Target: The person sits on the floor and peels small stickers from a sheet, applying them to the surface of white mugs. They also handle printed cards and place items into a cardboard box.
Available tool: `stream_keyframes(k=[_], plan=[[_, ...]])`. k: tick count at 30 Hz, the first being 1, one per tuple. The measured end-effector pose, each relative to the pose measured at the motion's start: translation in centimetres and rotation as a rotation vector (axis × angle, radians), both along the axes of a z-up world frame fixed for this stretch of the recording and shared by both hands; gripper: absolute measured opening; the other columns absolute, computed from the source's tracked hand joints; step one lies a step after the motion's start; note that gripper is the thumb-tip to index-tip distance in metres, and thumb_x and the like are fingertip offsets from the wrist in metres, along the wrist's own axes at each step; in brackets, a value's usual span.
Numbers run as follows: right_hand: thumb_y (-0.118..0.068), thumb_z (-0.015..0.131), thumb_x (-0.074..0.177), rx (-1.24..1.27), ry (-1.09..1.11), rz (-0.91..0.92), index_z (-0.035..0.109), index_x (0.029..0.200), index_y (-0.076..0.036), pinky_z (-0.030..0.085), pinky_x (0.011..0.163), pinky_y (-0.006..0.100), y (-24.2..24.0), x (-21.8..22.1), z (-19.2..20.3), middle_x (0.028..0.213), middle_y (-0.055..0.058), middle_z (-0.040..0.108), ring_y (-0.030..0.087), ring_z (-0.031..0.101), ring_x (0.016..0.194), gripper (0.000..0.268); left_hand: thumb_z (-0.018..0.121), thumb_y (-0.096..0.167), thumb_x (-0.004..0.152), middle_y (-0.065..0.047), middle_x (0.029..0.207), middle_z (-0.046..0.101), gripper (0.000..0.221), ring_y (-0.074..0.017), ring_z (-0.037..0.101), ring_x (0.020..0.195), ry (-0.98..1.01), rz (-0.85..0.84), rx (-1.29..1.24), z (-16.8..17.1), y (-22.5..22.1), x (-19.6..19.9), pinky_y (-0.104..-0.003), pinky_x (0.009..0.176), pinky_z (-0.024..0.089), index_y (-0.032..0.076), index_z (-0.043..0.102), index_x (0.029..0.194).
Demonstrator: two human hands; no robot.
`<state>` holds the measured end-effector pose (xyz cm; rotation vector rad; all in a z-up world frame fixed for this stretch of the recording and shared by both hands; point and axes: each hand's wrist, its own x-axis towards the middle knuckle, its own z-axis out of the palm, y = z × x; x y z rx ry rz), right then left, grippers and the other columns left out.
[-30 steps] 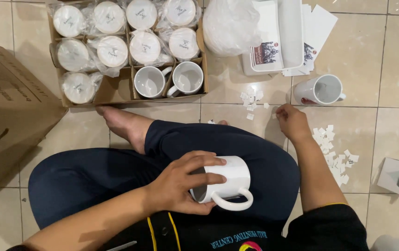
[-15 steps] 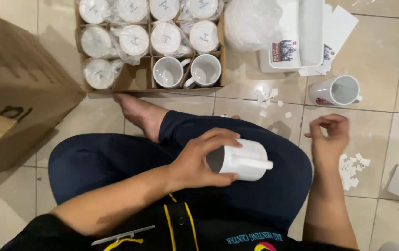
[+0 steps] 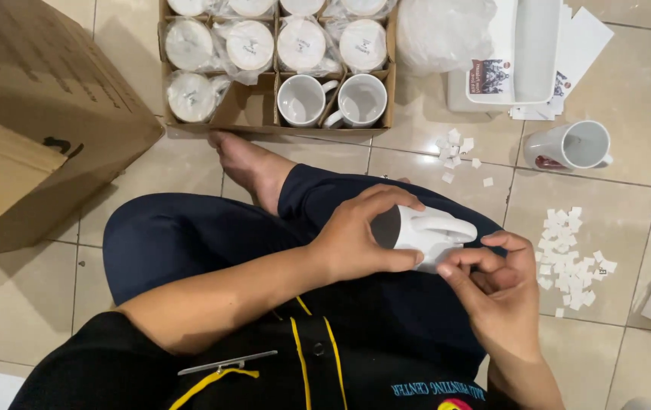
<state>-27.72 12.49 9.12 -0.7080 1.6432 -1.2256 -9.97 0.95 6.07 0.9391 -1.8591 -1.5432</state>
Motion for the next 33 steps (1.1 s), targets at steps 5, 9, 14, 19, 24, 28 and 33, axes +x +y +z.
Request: stream_keyframes(k=[5, 9, 14, 19, 24, 28, 33], plan=[[0.008, 0.070, 0.079, -0.011, 0.015, -0.010, 0.035, 0.115, -0.011, 0.047, 0.073, 0.023, -0.1, 0.2, -0.6, 0.078, 0.013, 0.068, 0.012, 0.059, 0.071, 0.053, 0.082, 0.027, 0.064, 0.000, 0.117, 0.065, 0.054, -0.0172, 0.059, 0.119, -0.003, 0.005, -0.007, 0.0, 0.1, 0.0, -0.030, 0.104, 0.043, 0.019, 0.063, 0.114], [0.005, 0.073, 0.078, 0.056, 0.133, -0.041, 0.036, 0.111, -0.011, 0.046, 0.074, 0.022, -0.7, 1.4, 1.0, 0.079, 0.010, 0.068, 0.010, 0.054, 0.064, 0.052, 0.081, 0.027, 0.064, -0.001, 0.116, 0.065, 0.054, -0.0171, 0.060, 0.117, -0.007, 0.011, 0.004, 0.0, 0.2, -0.1, -0.029, 0.102, 0.044, 0.020, 0.063, 0.114], [-0.002, 0.080, 0.074, 0.125, 0.312, -0.073, 0.037, 0.111, -0.011, 0.044, 0.066, 0.020, -1.2, 1.0, 1.2, 0.083, 0.007, 0.061, 0.010, 0.056, 0.072, 0.057, 0.082, 0.028, 0.064, -0.001, 0.117, 0.065, 0.054, -0.0168, 0.060, 0.117, -0.003, 0.007, 0.010, -0.2, 0.2, -0.1, -0.029, 0.103, 0.044, 0.019, 0.063, 0.114], [-0.002, 0.082, 0.065, 0.028, 0.338, -0.009, 0.038, 0.116, -0.010, 0.039, 0.056, 0.018, -1.5, 0.1, 0.9, 0.102, 0.008, 0.056, 0.012, 0.049, 0.081, 0.068, 0.082, 0.030, 0.065, -0.004, 0.121, 0.065, 0.056, -0.0192, 0.060, 0.118, 0.028, 0.029, -0.057, -0.5, 0.6, 0.1, -0.031, 0.105, 0.044, 0.019, 0.062, 0.117], [0.001, 0.077, 0.070, 0.066, 0.328, 0.010, 0.042, 0.127, -0.004, 0.044, 0.076, 0.022, -1.9, 0.4, 0.0, 0.109, 0.012, 0.057, 0.014, 0.054, 0.086, 0.067, 0.078, 0.030, 0.064, 0.002, 0.123, 0.063, 0.057, -0.0145, 0.060, 0.121, 0.019, -0.008, -0.037, -0.2, 0.9, 0.9, -0.029, 0.103, 0.044, 0.022, 0.062, 0.118], [-0.007, 0.072, 0.079, 0.143, 0.379, 0.046, 0.048, 0.133, -0.005, 0.040, 0.076, 0.023, -2.4, 1.0, 0.6, 0.113, 0.010, 0.058, 0.014, 0.055, 0.092, 0.060, 0.077, 0.034, 0.063, 0.004, 0.124, 0.063, 0.059, -0.0119, 0.060, 0.121, -0.025, 0.025, -0.023, -0.1, 0.8, 1.7, -0.028, 0.104, 0.044, 0.027, 0.061, 0.119], [-0.001, 0.061, 0.088, -0.093, 0.455, 0.132, 0.036, 0.142, 0.001, 0.033, 0.054, 0.019, -2.7, 2.1, -0.5, 0.119, 0.020, 0.059, 0.014, 0.048, 0.080, 0.059, 0.079, 0.032, 0.064, 0.001, 0.121, 0.065, 0.055, -0.0176, 0.060, 0.119, -0.038, 0.126, -0.093, -0.6, -1.1, 5.0, -0.028, 0.105, 0.042, 0.024, 0.062, 0.115]])
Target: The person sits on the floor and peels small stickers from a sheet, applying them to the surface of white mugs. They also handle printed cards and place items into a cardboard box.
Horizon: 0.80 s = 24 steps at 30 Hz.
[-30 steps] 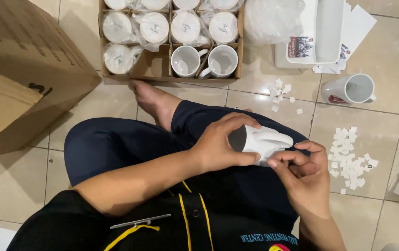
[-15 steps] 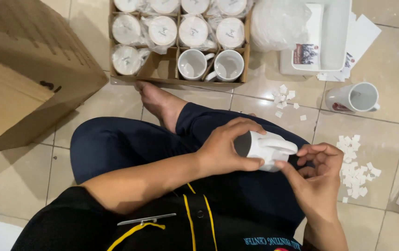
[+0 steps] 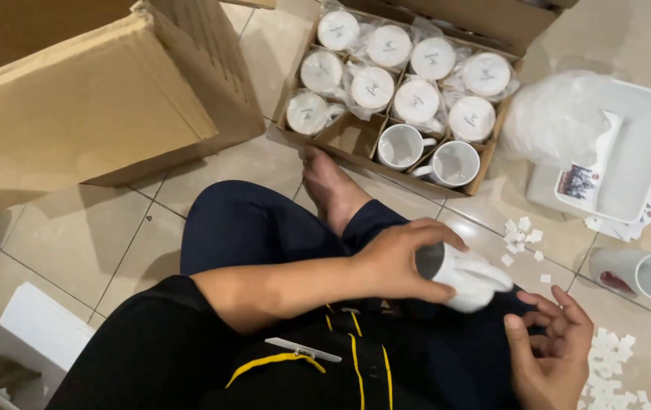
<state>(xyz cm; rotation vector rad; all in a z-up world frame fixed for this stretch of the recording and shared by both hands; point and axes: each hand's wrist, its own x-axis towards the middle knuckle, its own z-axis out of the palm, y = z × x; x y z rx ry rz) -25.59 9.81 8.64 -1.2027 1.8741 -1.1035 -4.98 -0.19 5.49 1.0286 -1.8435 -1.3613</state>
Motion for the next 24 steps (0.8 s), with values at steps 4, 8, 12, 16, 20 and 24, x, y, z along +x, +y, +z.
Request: stream_keyframes(k=[4, 8, 12, 16, 20, 24], plan=[[-0.003, 0.060, 0.092, -0.076, 0.023, 0.030, 0.043, 0.137, 0.002, 0.030, 0.054, 0.016, -0.7, -0.1, -1.9, 0.119, 0.020, 0.060, 0.012, 0.050, 0.081, 0.049, 0.080, 0.032, 0.066, -0.001, 0.127, 0.058, 0.055, -0.0220, 0.060, 0.120, -0.125, 0.048, -0.214, -0.2, -3.0, 4.7, -0.038, 0.096, 0.049, 0.026, 0.060, 0.117], [-0.022, 0.060, 0.078, 0.055, -0.378, 0.465, 0.032, 0.142, 0.003, 0.042, 0.099, 0.037, -4.3, 0.6, -0.7, 0.142, 0.023, 0.046, 0.028, 0.047, 0.125, 0.074, 0.078, 0.037, 0.065, -0.003, 0.130, 0.059, 0.060, -0.0276, 0.065, 0.116, -0.113, -0.360, -0.386, 3.4, -3.4, 6.4, -0.046, 0.090, 0.051, 0.027, 0.059, 0.121], [-0.053, 0.101, 0.055, 0.528, -0.785, 1.014, 0.006, 0.155, -0.013, 0.027, 0.111, 0.036, -7.8, 3.1, 2.0, 0.155, 0.011, 0.034, 0.022, 0.039, 0.141, 0.144, 0.082, 0.029, 0.065, -0.001, 0.130, 0.059, 0.058, -0.0293, 0.065, 0.124, 0.147, -0.761, -0.348, 6.7, -1.7, 5.5, -0.045, 0.093, 0.054, 0.025, 0.060, 0.118], [-0.067, 0.071, 0.077, 0.085, -0.332, 1.503, 0.012, 0.152, -0.006, 0.006, 0.118, 0.055, -9.5, 2.6, -2.2, 0.160, 0.028, -0.006, 0.037, -0.001, 0.151, 0.113, 0.082, 0.032, 0.069, -0.001, 0.159, 0.042, 0.082, -0.0258, 0.050, 0.149, 0.053, -0.728, -0.317, 6.4, -1.9, 7.3, -0.044, 0.103, 0.056, 0.030, 0.046, 0.142], [-0.022, 0.087, 0.046, 0.190, -0.561, 0.814, 0.035, 0.144, -0.004, 0.040, 0.104, 0.040, -11.3, 5.3, -1.8, 0.133, 0.014, 0.057, 0.026, 0.056, 0.120, 0.113, 0.070, 0.044, 0.074, -0.016, 0.165, 0.008, 0.105, -0.0388, 0.013, 0.154, 0.293, -0.164, 0.205, 3.2, -2.6, 9.3, -0.051, 0.121, 0.019, 0.026, 0.005, 0.155], [-0.018, 0.083, 0.048, -0.035, -0.352, 0.700, 0.028, 0.142, -0.007, 0.034, 0.109, 0.035, -14.5, 9.7, -2.1, 0.138, 0.011, 0.044, 0.020, 0.046, 0.123, 0.110, 0.038, 0.063, 0.101, -0.015, 0.121, 0.062, 0.071, -0.0290, 0.067, 0.100, 1.151, -0.147, 1.248, -3.2, -2.8, 10.6, -0.041, 0.084, 0.056, 0.008, 0.036, 0.146]])
